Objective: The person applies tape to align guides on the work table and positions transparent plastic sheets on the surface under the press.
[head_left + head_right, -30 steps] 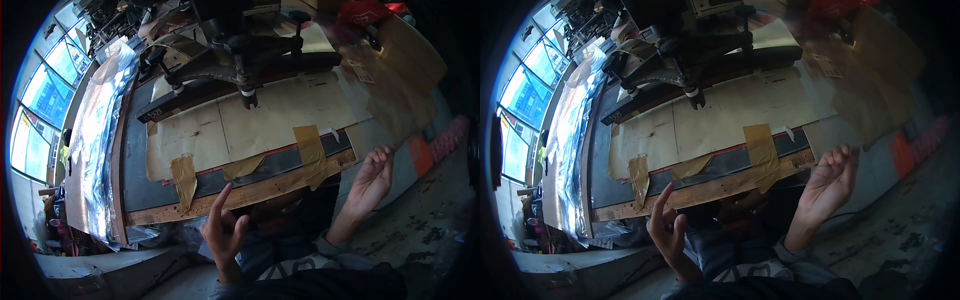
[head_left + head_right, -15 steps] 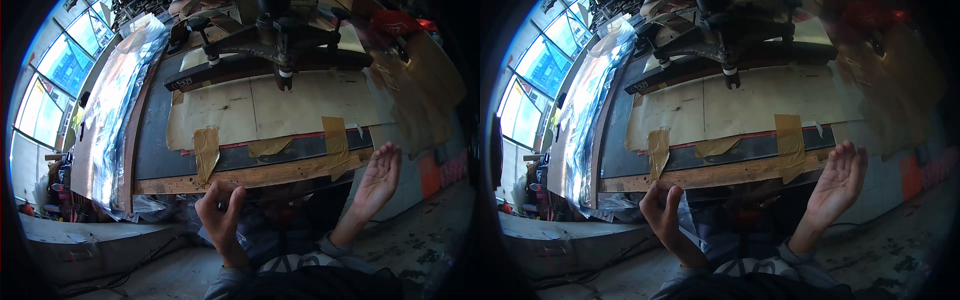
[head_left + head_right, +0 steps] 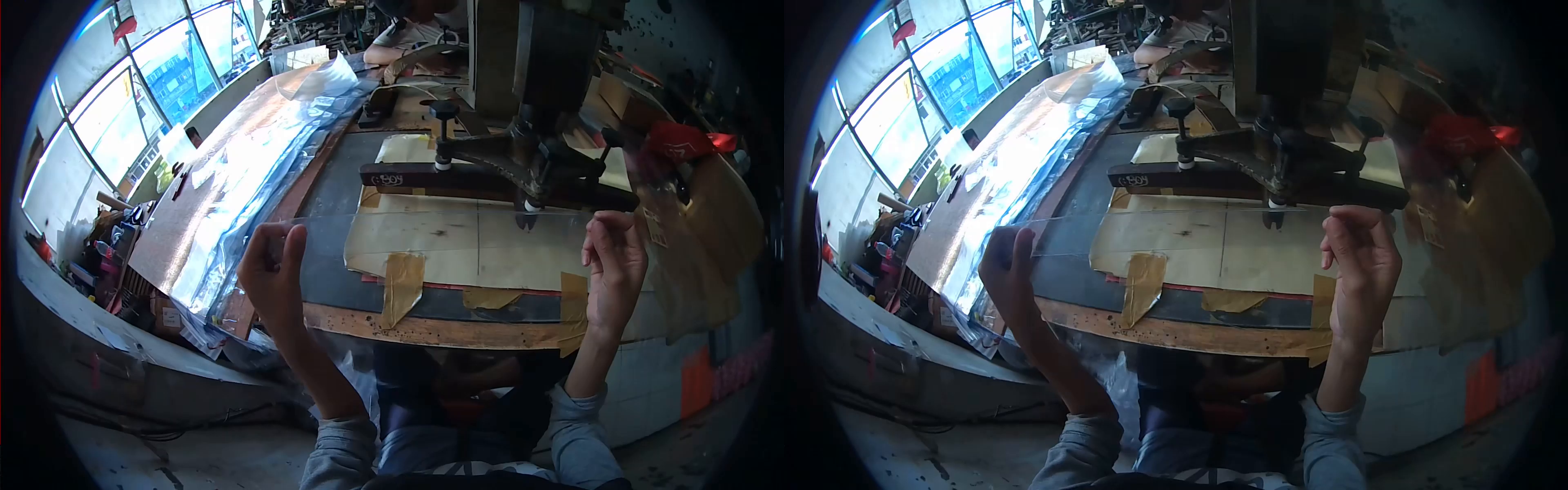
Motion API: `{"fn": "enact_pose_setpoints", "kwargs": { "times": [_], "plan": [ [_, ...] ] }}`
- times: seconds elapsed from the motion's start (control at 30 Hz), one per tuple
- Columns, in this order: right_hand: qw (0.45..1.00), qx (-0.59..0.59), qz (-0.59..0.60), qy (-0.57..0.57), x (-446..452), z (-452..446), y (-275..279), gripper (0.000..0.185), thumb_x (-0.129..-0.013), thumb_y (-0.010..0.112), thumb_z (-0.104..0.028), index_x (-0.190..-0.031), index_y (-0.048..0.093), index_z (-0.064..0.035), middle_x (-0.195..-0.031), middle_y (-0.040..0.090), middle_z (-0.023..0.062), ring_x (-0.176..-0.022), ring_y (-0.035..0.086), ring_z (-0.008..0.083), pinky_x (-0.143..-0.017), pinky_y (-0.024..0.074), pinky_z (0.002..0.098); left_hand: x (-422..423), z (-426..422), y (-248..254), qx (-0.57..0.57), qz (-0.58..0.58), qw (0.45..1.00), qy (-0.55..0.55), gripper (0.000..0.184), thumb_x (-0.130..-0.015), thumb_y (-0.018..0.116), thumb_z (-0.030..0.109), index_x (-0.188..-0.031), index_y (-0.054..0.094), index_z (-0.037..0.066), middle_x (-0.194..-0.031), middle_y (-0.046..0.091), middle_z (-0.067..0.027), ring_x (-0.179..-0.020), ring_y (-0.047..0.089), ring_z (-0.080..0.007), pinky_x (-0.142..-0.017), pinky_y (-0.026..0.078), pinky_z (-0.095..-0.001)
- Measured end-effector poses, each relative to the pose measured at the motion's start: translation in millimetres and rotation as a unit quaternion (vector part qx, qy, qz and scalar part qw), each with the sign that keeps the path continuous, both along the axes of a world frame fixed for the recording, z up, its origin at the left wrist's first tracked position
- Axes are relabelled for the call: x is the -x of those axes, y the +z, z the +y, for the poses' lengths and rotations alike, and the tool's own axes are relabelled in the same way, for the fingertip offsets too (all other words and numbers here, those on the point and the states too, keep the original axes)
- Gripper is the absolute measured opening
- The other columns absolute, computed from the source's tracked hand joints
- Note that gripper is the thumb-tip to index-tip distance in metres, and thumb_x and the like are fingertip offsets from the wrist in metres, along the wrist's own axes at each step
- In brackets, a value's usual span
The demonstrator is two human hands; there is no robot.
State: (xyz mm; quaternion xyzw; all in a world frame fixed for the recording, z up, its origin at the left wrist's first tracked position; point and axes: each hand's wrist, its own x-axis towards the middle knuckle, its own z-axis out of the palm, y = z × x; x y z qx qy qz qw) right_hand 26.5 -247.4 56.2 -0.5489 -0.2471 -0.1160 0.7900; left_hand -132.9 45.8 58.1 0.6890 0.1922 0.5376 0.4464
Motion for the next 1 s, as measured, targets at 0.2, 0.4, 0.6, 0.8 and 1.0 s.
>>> {"fn": "enact_pose_setpoints", "kwargs": {
  "times": [0.2,0.4,0.6,0.8,1.0],
  "plan": [
    [0.998,0.037,0.04,-0.005,-1,24,1,0.01,-0.09,0.065,-0.006,-0.099,0.065,-0.0015,-0.078,0.062,0.001,-0.062,0.052,0.0058,-0.056,0.0378,0.0216,-24,32,-19,0.055,-0.05,0.997,-0.025,0.019,-0.086,0.074,0.022,-0.083,0.066,0.005,-0.062,0.045,0.0106,-0.056,0.031,0.0014,-0.052,0.018,-0.0188],
    [0.999,0.021,0.037,-0.013,-4,29,4,0.013,-0.09,0.065,-0.007,-0.102,0.065,-0.001,-0.082,0.064,0.0022,-0.063,0.053,0.0062,-0.057,0.0383,0.0224,-29,35,-30,0.091,-0.058,0.992,-0.063,0.02,-0.088,0.073,0.023,-0.085,0.066,0.004,-0.062,0.046,0.0103,-0.056,0.032,0.0018,-0.051,0.018,-0.0187],
    [0.998,0.044,0.031,-0.012,-10,27,-1,0.014,-0.091,0.064,-0.01,-0.102,0.065,-0.0021,-0.084,0.065,0.0031,-0.065,0.056,0.0067,-0.058,0.0387,0.022,-26,31,-31,0.08,-0.053,0.993,-0.07,0.017,-0.089,0.071,0.019,-0.084,0.065,0.004,-0.065,0.048,0.0098,-0.056,0.033,0.0018,-0.051,0.02,-0.0182],
    [0.995,0.076,0.057,0.028,-11,22,-8,0.014,-0.092,0.061,-0.01,-0.104,0.063,-0.0022,-0.087,0.063,0.0024,-0.066,0.055,0.006,-0.058,0.0392,0.0208,-24,31,-30,0.066,-0.038,0.996,-0.05,0.017,-0.089,0.07,0.017,-0.084,0.064,0.003,-0.07,0.05,0.0084,-0.063,0.039,0.0012,-0.055,0.025,-0.0167],
    [0.982,0.162,0.041,0.084,-10,16,-9,0.016,-0.094,0.057,-0.01,-0.105,0.063,-0.0013,-0.084,0.061,0.0019,-0.07,0.056,0.0061,-0.061,0.0417,0.021,-22,28,-31,0.081,-0.019,0.996,-0.041,0.017,-0.09,0.07,0.018,-0.084,0.064,0.002,-0.069,0.05,0.0076,-0.062,0.038,0.001,-0.054,0.025,-0.0171]
  ]
}}
